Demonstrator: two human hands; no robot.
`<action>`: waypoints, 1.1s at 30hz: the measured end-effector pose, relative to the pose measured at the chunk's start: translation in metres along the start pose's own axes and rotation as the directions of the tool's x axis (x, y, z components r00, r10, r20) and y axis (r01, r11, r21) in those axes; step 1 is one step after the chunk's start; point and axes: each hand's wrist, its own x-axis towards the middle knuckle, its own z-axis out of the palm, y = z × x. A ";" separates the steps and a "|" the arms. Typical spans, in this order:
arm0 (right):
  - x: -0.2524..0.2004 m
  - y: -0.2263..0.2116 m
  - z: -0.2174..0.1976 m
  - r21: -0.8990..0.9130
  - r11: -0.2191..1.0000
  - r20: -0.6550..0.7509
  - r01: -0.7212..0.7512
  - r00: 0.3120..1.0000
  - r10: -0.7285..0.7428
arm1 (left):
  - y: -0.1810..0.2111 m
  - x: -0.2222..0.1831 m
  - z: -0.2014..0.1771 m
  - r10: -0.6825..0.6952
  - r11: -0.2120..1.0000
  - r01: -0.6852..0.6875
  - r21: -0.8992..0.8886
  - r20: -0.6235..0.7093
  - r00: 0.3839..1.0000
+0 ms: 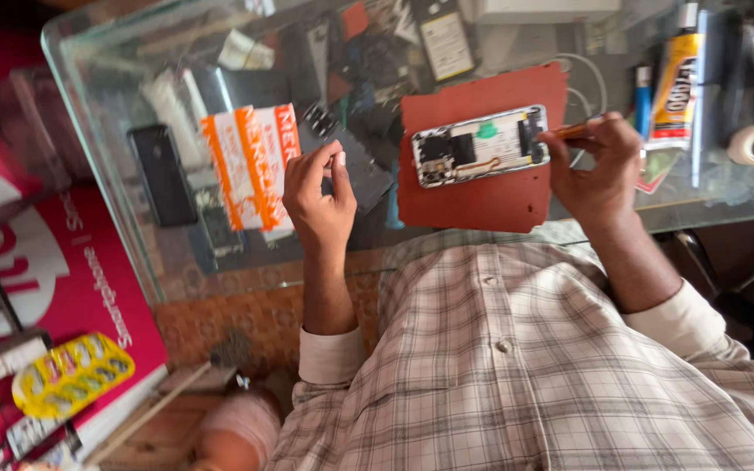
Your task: The person disassembles a smartphone, removes the back cover, and uses a screwdriver to adjust internal components. They then reassemble the phone and apply adhesive along the edges of the back cover.
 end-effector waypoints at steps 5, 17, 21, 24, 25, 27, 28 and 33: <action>0.001 -0.007 -0.008 -0.005 0.987 0.068 0.161 0.985 -0.160 | -0.012 -0.014 -0.010 0.095 0.989 -0.102 0.110 0.068 0.993; -0.018 0.026 -0.004 0.024 0.998 -0.019 0.057 0.998 -0.057 | 0.000 -0.013 0.006 0.165 0.949 -0.228 0.220 0.271 0.948; -0.022 0.028 -0.006 0.038 0.998 -0.003 0.040 0.999 -0.040 | 0.001 -0.011 0.009 0.156 0.939 -0.232 0.252 0.290 0.944; -0.021 0.027 -0.005 0.040 0.999 -0.005 0.036 0.999 -0.035 | 0.000 -0.009 0.013 0.179 0.915 -0.272 0.299 0.303 0.936; -0.021 0.027 -0.004 0.027 0.999 -0.006 0.043 0.999 -0.043 | 0.000 -0.008 0.014 0.172 0.909 -0.273 0.314 0.315 0.934; -0.020 0.025 -0.005 0.014 0.999 -0.004 0.051 0.999 -0.051 | -0.002 -0.005 0.017 0.156 0.897 -0.275 0.345 0.336 0.929; -0.020 0.025 -0.005 0.014 0.999 -0.002 0.052 0.999 -0.052 | -0.002 -0.004 0.018 0.168 0.885 -0.295 0.361 0.344 0.924; -0.016 0.021 -0.005 0.023 0.999 0.005 0.047 0.999 -0.047 | -0.007 0.006 0.027 0.175 0.852 -0.339 0.400 0.391 0.903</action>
